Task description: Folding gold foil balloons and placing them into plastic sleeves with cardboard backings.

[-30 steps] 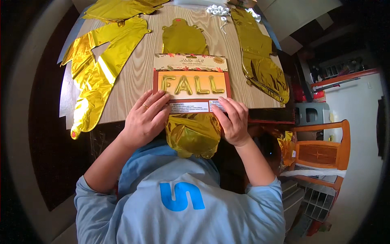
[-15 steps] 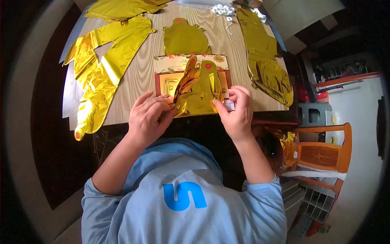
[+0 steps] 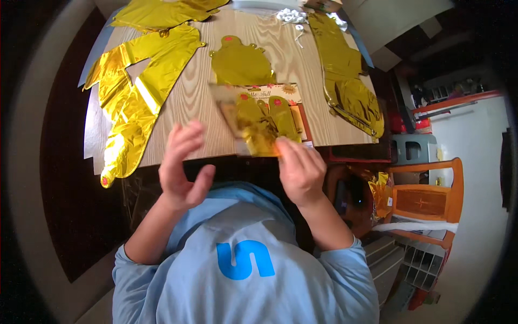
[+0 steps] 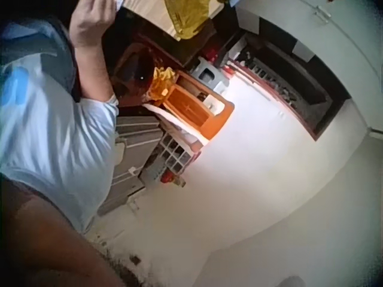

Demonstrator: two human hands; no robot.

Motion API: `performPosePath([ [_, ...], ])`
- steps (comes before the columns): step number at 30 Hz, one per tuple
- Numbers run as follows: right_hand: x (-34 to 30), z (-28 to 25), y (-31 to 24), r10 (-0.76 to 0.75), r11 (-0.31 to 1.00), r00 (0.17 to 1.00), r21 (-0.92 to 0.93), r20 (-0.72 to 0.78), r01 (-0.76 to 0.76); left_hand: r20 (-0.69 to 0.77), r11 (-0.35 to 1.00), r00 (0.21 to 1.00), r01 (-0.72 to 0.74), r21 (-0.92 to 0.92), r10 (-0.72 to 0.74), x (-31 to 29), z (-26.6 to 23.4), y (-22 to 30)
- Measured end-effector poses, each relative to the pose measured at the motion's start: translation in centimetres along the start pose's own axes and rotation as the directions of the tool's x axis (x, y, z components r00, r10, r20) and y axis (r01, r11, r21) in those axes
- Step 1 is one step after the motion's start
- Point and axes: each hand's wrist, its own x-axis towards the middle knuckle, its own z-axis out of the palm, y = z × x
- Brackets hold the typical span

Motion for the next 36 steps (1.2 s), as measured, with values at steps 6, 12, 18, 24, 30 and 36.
performPosePath([
  [6, 1.5, -0.1, -0.9, 0.856, 0.113, 0.514, 0.946, 0.062, -0.302, 0.118, 0.986, 0.99, -0.093, 0.142, 0.076, 2.1, 1.7, 2.0],
  [12, -0.2, 1.4, -3.5, 0.726, -0.517, 0.419, 0.834, 0.546, -0.191, 0.438, 0.885, 0.89, -0.303, 0.353, 0.13, 2.3, 3.0, 3.0],
  [18, -1.1, 3.0, -4.7, 0.691, -0.584, 0.362, 0.778, 0.626, -0.231, 0.534, 0.859, 0.823, -0.406, 0.313, 0.195, 1.0, 2.6, 1.7],
  [24, -1.7, 2.2, -3.7, 0.618, -0.402, 0.352, 0.667, 0.703, -0.627, 0.546, 0.879, 0.805, -0.414, 0.235, 0.233, 0.3, 0.7, 0.0],
  [30, -4.3, -0.8, 0.5, 0.702, 0.355, 0.628, 0.599, 0.336, -0.718, 0.484, 0.889, 0.82, -0.428, 0.164, 0.306, 0.1, -1.1, -0.2],
  [36, -1.8, -2.4, 0.7, 0.482, 0.315, 0.821, 0.814, 0.306, -0.488, 0.302, 0.907, 0.892, -0.392, 0.152, 0.335, 1.8, -1.8, 0.5],
])
